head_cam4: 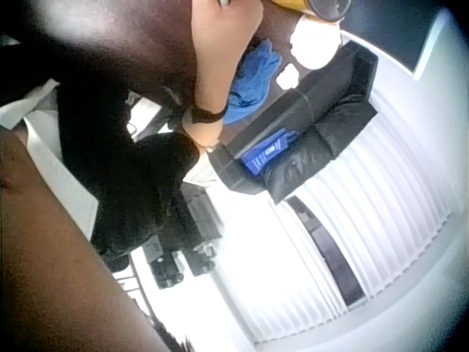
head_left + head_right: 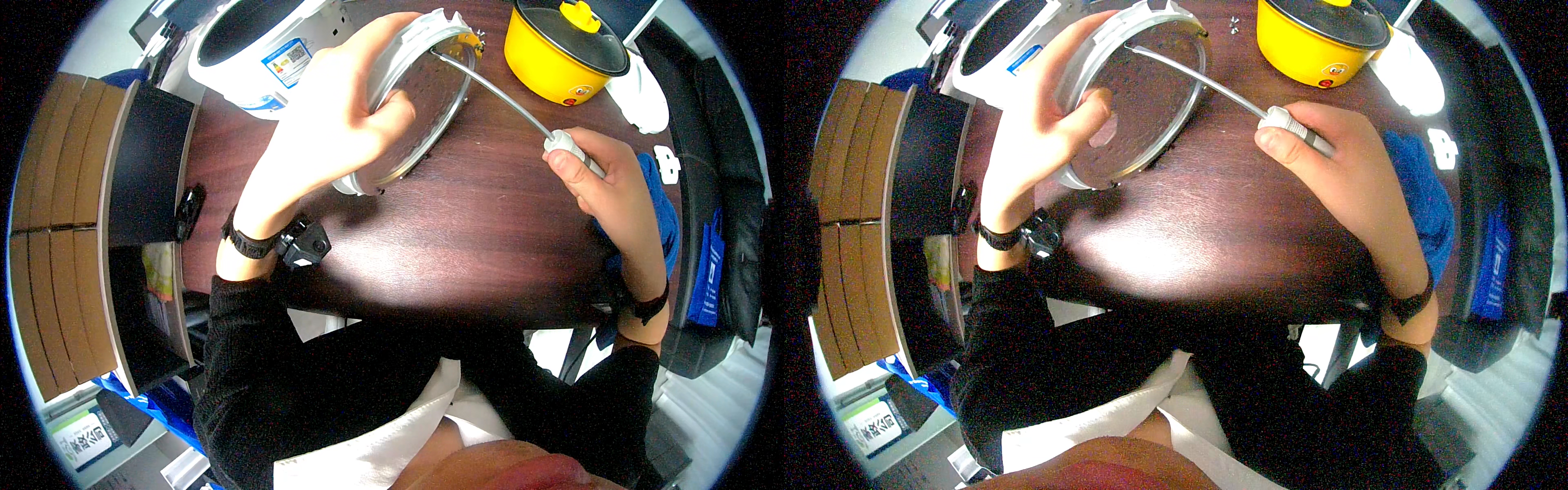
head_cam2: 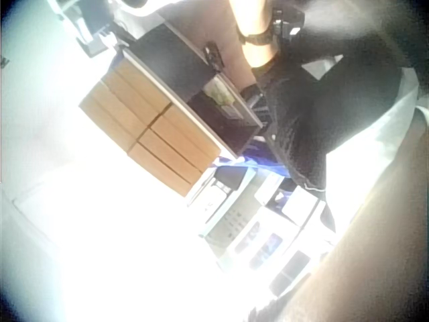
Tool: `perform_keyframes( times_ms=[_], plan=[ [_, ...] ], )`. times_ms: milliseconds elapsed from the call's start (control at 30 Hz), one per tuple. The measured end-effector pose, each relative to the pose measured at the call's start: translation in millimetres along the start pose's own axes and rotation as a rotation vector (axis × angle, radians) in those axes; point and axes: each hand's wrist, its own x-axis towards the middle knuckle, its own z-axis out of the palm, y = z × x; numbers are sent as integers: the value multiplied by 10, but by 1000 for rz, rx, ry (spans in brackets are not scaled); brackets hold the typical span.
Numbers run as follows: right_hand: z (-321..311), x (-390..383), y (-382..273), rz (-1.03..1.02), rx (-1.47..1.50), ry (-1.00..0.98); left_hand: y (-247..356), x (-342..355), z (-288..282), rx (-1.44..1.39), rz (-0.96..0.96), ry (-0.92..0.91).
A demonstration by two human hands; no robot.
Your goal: The person uses a screwdriver to repeatedly pry at the rim of a white circular appliance part, likely a rice cooker lid or inner cover, while holding it with the other hand. The person rotates the part and continues prying along the edge without visibly removing any components.
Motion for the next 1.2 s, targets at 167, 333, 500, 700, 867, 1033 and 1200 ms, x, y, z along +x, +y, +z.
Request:
perform_keyframes(
  times_ms=[167, 333, 500, 700, 867, 1033, 1200],
  plan=[
    [10, 12, 4, 171, 208, -116, 174, 86, -147, -263, -245, -193],
    [68, 20, 35, 243, 403, -187, 50, 20, -65, -235, -115, -120],
    [91, 13, 46, 280, 538, -220, -11, 25, -48, -243, -87, -127],
    [120, 19, 52, 282, 632, -263, 27, -5, -70, -33, -65, -63],
    [-113, 41, 27, 106, 118, -196, 35, -6, -157, -145, -156, -162],
    [-191, -44, 8, -112, -141, 136, 53, -12, -207, -147, -154, -128],
    [-134, 171, 372, -51, 290, 202, 137, 20, -149, -258, -103, -145]
  ],
)
